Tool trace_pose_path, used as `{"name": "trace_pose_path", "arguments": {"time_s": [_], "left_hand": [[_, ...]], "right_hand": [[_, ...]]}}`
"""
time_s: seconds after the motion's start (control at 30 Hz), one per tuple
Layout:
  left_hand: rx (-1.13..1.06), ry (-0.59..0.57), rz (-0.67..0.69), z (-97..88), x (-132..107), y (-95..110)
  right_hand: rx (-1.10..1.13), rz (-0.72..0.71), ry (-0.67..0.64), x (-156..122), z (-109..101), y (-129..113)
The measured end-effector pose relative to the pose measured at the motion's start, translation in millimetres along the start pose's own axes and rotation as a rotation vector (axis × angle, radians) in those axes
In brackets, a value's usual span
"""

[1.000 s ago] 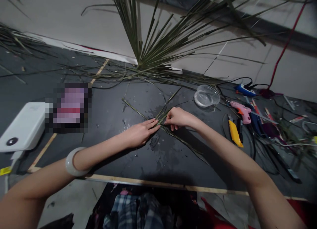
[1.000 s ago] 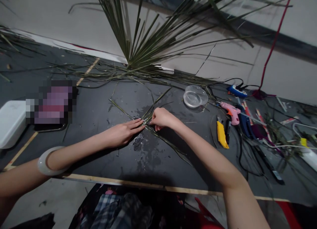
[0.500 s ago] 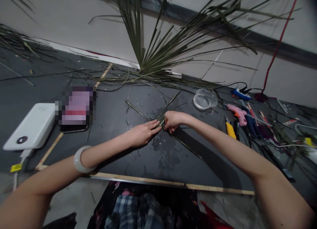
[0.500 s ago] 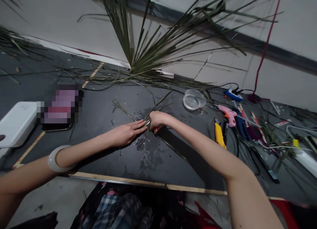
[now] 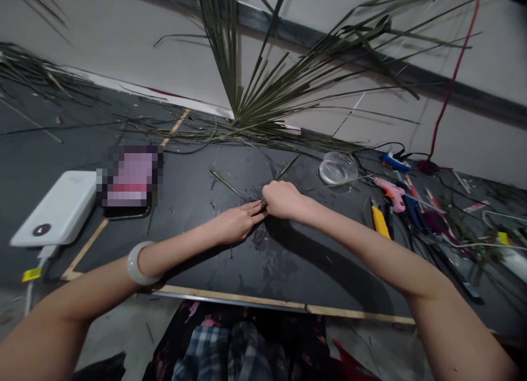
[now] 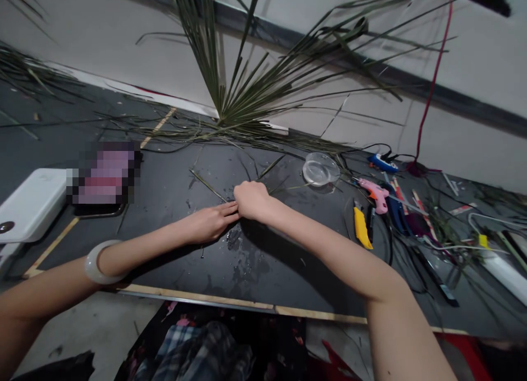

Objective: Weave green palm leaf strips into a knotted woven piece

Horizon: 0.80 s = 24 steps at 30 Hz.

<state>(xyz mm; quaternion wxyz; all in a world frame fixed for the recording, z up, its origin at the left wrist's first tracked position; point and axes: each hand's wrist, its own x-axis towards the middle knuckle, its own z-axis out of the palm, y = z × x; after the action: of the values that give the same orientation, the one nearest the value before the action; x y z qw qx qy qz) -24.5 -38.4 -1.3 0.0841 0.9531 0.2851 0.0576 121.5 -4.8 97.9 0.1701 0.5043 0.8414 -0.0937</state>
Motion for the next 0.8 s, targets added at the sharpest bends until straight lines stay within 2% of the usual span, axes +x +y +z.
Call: {"name": "trace_pose_path", "arguments": {"time_s": [0.13, 0.23, 0.37, 0.53, 0.63, 0.8], "left_hand": [[-0.006, -0.019, -0.011, -2.2, 0.3, 2.2], [0.004, -0.047, -0.028, -5.7, 0.0, 3.6], [0.007, -0.034, -0.034, -7.0, -0.7, 2.9], [-0.012, -0.011, -0.038, -7.6, -1.2, 2.4], [-0.051, 0.015, -0.095, -9.2, -1.2, 4.0], [-0.067, 0.033, -0.079, -9.8, -1.0, 4.3]], "right_hand": [[0.060, 0.055, 0.057, -13.5, 23.2, 11.1], [0.178, 0.110, -0.020, -14.9, 35.8, 31.6], [0.458, 0.114, -0.160, -4.2, 40.2, 51.7], [0.787, 0.195, -0.231, 7.0, 42.3, 57.6], [0.987, 0.200, -0.282, 9.8, 46.2, 58.7], [1.066, 0.208, -0.286, 16.1, 52.0, 58.9]]}}
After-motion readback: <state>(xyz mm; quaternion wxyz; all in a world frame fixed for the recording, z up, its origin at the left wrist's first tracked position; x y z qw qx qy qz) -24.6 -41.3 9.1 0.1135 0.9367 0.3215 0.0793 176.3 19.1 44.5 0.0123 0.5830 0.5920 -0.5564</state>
